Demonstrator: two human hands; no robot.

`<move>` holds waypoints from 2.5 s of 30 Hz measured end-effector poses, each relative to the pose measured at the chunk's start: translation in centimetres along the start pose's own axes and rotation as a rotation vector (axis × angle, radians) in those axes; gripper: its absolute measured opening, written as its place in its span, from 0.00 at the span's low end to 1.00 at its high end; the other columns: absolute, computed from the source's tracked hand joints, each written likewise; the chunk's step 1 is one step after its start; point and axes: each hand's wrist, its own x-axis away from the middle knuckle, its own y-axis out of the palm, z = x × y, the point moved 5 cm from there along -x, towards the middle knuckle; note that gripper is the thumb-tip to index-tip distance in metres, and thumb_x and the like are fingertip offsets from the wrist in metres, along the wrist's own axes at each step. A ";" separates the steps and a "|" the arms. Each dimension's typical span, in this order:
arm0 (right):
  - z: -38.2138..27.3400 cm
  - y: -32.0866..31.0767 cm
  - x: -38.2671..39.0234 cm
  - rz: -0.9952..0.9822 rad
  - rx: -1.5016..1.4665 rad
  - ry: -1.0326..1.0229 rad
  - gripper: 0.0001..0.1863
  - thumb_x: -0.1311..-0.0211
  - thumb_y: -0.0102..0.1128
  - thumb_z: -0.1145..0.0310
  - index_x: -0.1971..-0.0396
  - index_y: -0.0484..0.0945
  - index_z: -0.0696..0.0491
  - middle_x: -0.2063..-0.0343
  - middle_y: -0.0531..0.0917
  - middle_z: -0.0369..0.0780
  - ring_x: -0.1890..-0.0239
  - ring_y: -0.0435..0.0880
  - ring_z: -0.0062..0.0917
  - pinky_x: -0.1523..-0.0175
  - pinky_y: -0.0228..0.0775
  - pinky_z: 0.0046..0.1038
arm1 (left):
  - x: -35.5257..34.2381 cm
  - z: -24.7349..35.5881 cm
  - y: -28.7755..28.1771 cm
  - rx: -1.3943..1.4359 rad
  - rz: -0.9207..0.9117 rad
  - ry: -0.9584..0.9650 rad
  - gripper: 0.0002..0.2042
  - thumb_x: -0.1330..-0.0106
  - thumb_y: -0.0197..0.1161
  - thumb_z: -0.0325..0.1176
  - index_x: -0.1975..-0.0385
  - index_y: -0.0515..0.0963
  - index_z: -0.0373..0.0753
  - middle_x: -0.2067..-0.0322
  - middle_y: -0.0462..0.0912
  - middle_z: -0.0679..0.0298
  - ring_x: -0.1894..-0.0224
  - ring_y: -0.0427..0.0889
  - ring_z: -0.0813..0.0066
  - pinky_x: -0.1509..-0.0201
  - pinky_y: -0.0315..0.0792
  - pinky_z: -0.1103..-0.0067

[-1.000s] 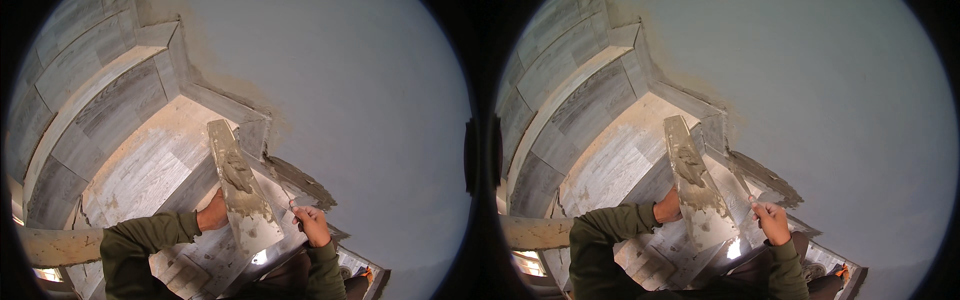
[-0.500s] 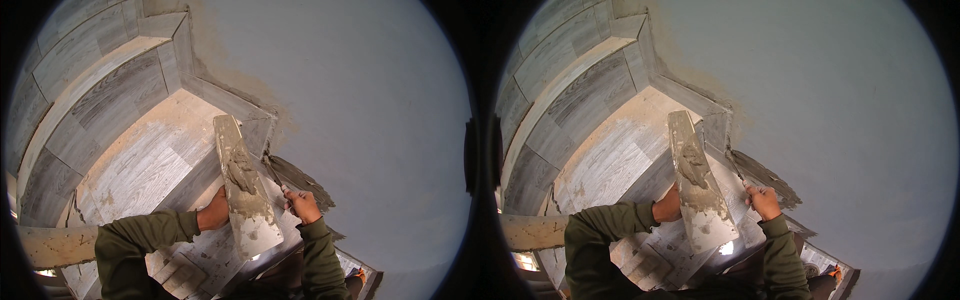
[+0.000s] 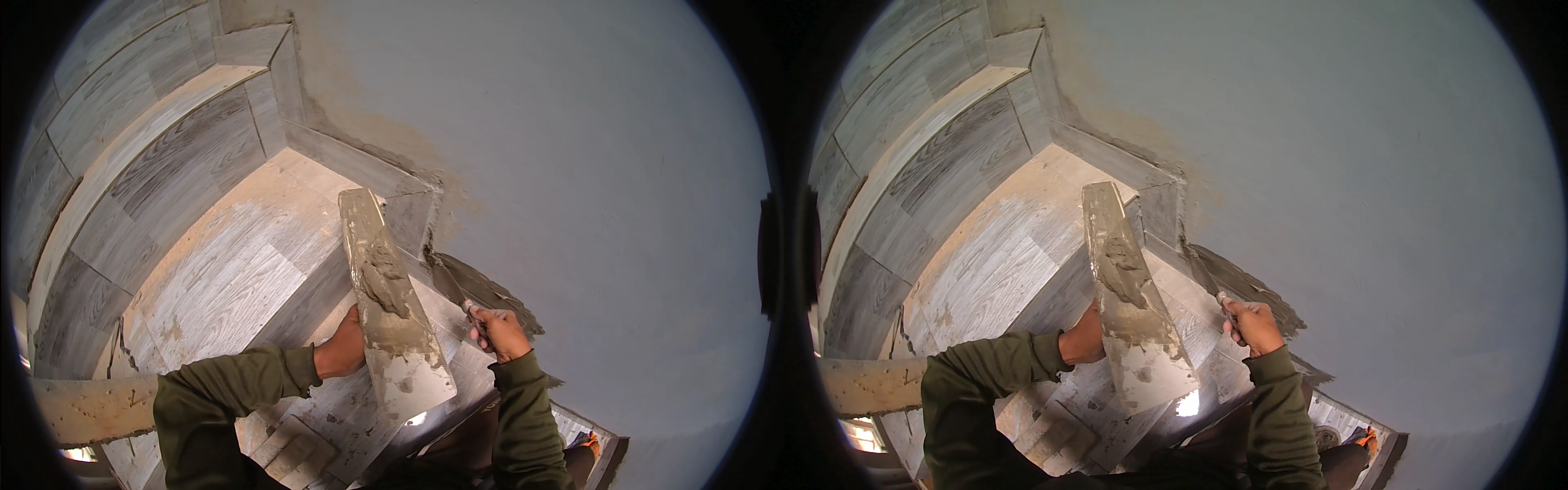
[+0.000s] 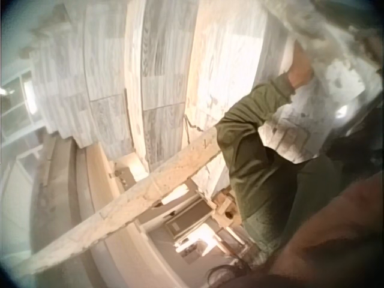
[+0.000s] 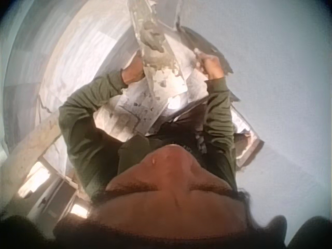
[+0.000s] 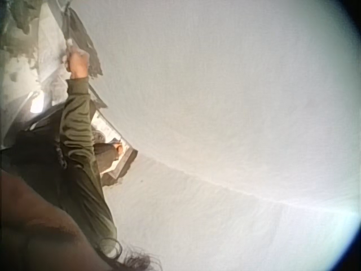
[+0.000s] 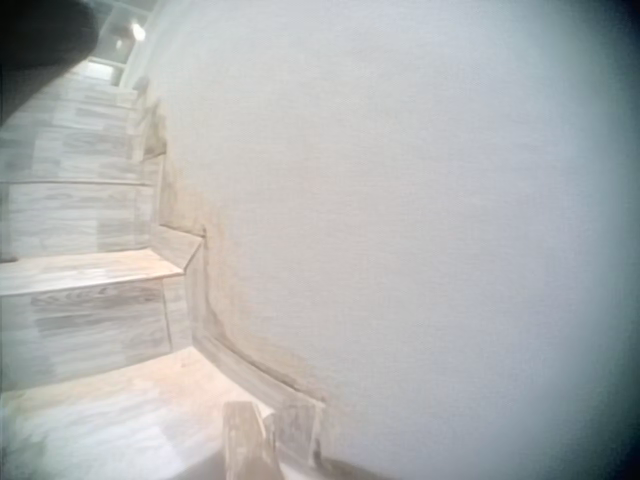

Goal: The person applies mortar to the edge of a staircase wall using a putty knife while holding a plastering hawk loaded with mortar.

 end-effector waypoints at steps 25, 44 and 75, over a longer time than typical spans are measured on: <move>3.1 -0.3 1.5 0.107 -0.046 -0.033 0.19 0.42 0.58 0.55 0.82 0.75 0.56 0.89 0.72 0.33 0.89 0.64 0.14 0.83 0.53 0.20 | 0.2 0.4 0.2 -0.097 0.002 -0.031 0.15 0.32 0.49 0.29 0.46 0.63 0.38 0.53 0.73 0.62 0.54 0.77 0.72 0.51 0.75 0.74; -0.8 -2.1 11.6 0.387 0.252 -0.689 0.13 0.49 0.65 0.69 0.65 0.78 0.60 0.76 0.81 0.38 0.74 0.75 0.17 0.66 0.68 0.21 | -0.1 1.1 0.5 -0.138 -0.014 0.059 0.13 0.37 0.55 0.24 0.52 0.70 0.36 0.58 0.78 0.64 0.58 0.78 0.75 0.54 0.75 0.78; -1.3 4.6 11.0 0.240 0.138 -0.683 0.13 0.48 0.65 0.71 0.64 0.77 0.63 0.75 0.81 0.38 0.73 0.74 0.12 0.70 0.66 0.16 | -0.6 0.7 0.2 -0.285 0.042 0.183 0.15 0.36 0.56 0.27 0.49 0.70 0.38 0.53 0.76 0.66 0.53 0.75 0.78 0.49 0.71 0.80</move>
